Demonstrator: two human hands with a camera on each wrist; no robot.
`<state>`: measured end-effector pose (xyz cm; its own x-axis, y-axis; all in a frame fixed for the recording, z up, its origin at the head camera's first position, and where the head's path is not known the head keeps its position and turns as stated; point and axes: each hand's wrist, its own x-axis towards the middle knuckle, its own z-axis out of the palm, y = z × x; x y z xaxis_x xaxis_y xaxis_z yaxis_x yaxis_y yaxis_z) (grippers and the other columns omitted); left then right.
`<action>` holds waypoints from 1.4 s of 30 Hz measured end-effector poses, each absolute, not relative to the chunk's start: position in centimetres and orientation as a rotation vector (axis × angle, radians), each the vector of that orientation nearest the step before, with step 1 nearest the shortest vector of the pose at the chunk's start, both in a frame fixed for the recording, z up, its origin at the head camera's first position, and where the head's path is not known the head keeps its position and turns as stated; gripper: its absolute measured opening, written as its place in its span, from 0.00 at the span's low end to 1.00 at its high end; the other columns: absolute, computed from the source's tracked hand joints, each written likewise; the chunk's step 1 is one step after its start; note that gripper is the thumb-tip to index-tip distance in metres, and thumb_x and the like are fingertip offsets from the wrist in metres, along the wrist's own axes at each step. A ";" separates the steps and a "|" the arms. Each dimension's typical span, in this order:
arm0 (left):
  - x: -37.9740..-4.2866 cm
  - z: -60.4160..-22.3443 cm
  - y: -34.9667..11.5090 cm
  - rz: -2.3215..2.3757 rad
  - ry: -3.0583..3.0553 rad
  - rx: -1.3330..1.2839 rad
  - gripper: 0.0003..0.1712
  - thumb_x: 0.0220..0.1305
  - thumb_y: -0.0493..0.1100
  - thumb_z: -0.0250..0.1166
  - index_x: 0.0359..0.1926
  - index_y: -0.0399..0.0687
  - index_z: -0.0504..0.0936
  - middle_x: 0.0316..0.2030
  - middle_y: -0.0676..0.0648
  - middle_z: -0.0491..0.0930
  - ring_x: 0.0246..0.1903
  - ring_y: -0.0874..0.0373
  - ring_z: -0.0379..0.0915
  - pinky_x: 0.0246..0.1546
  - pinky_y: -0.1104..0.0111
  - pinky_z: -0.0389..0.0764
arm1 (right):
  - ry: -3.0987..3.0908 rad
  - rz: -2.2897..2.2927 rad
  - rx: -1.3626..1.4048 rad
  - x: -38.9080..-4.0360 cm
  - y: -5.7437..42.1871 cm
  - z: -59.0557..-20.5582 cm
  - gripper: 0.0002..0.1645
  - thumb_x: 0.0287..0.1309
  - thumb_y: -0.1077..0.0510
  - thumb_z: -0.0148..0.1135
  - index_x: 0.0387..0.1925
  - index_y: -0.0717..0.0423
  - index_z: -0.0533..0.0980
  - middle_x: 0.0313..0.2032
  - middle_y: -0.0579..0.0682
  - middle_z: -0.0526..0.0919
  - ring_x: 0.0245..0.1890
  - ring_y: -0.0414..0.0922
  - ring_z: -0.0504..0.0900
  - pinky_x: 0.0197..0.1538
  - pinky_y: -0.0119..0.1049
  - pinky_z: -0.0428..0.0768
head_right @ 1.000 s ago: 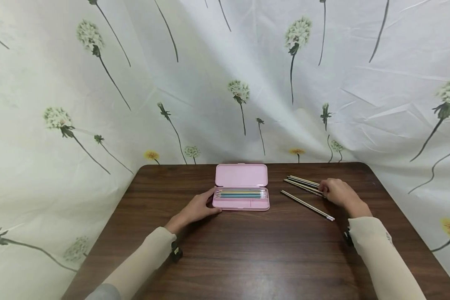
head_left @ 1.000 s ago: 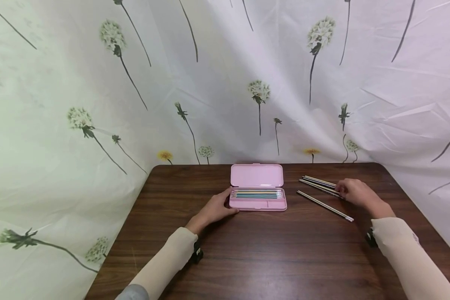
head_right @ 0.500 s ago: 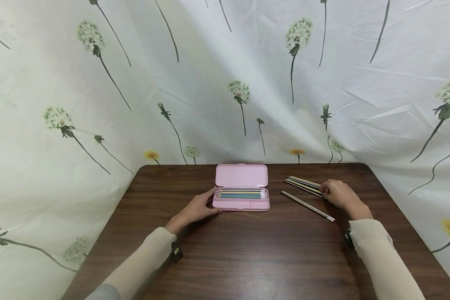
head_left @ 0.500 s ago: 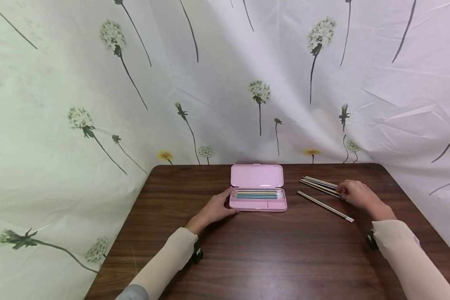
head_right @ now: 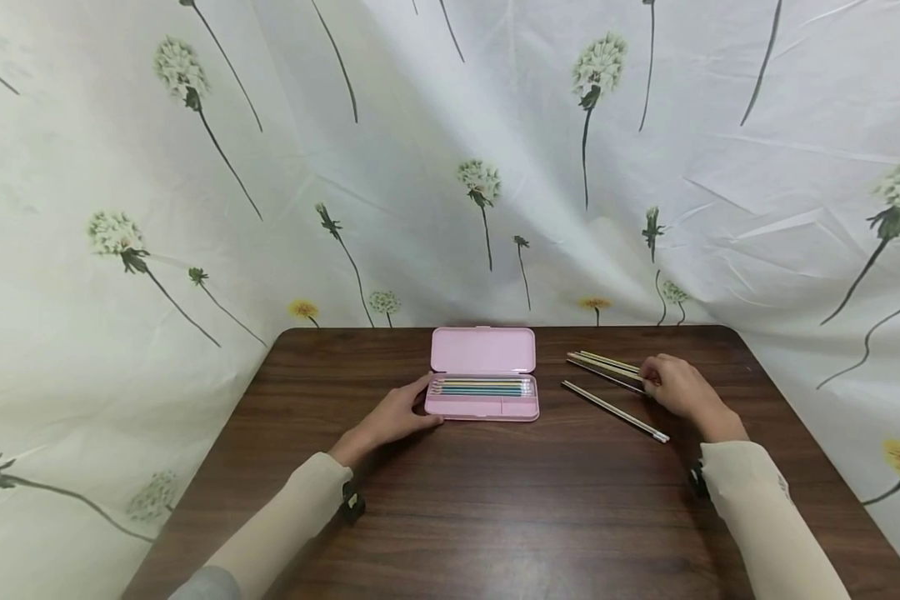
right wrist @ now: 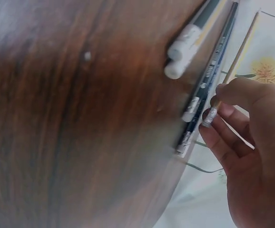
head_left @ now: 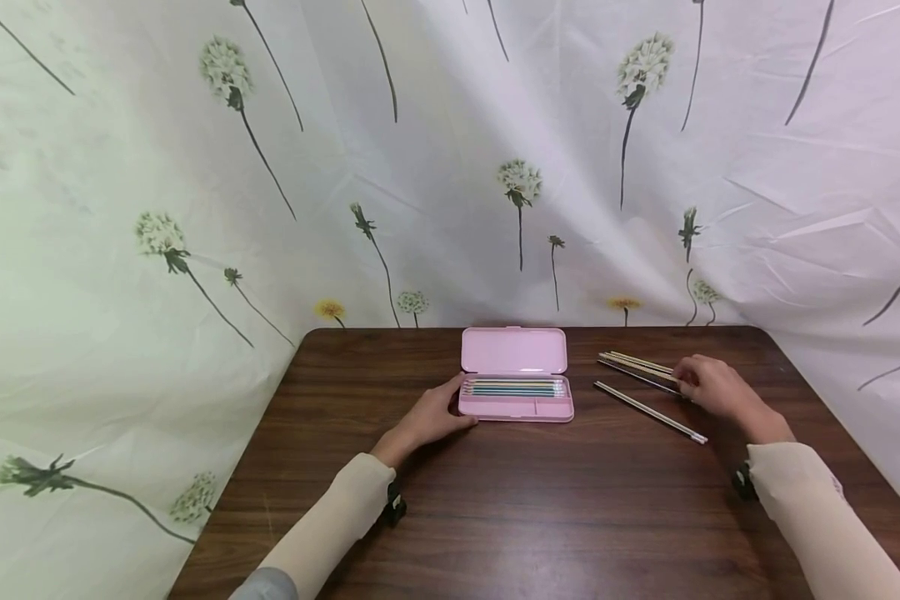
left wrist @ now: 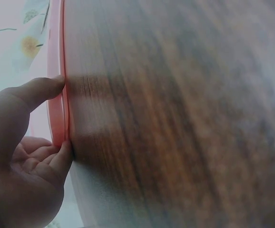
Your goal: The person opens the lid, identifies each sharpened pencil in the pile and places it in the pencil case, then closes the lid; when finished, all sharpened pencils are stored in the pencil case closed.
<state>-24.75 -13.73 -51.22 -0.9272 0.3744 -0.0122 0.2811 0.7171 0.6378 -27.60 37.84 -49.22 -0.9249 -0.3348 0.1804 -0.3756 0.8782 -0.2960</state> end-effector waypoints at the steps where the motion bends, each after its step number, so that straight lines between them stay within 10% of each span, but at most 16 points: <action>1: -24.8 -51.2 -13.7 0.999 2.778 0.530 0.53 0.69 0.50 0.74 0.84 0.40 0.56 0.81 0.38 0.62 0.79 0.44 0.62 0.78 0.49 0.67 | -2.913 0.503 0.555 -27.6 37.7 -49.1 0.05 0.61 0.67 0.70 0.39 0.62 0.85 0.33 0.52 0.85 0.33 0.47 0.81 0.37 0.47 0.79; 42: -24.8 -51.2 -13.6 1.001 2.789 0.544 0.52 0.69 0.50 0.74 0.84 0.42 0.57 0.80 0.38 0.64 0.79 0.45 0.64 0.77 0.49 0.68 | -2.442 0.718 0.977 -29.5 25.0 -43.4 0.10 0.60 0.72 0.73 0.41 0.60 0.90 0.38 0.53 0.92 0.38 0.49 0.87 0.41 0.48 0.82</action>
<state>-24.76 -13.56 -51.18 -0.9267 0.3757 0.0004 0.2901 0.7150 0.6361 -29.54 24.97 -43.41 -0.6691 -0.5087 0.5418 -0.7209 0.6214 -0.3069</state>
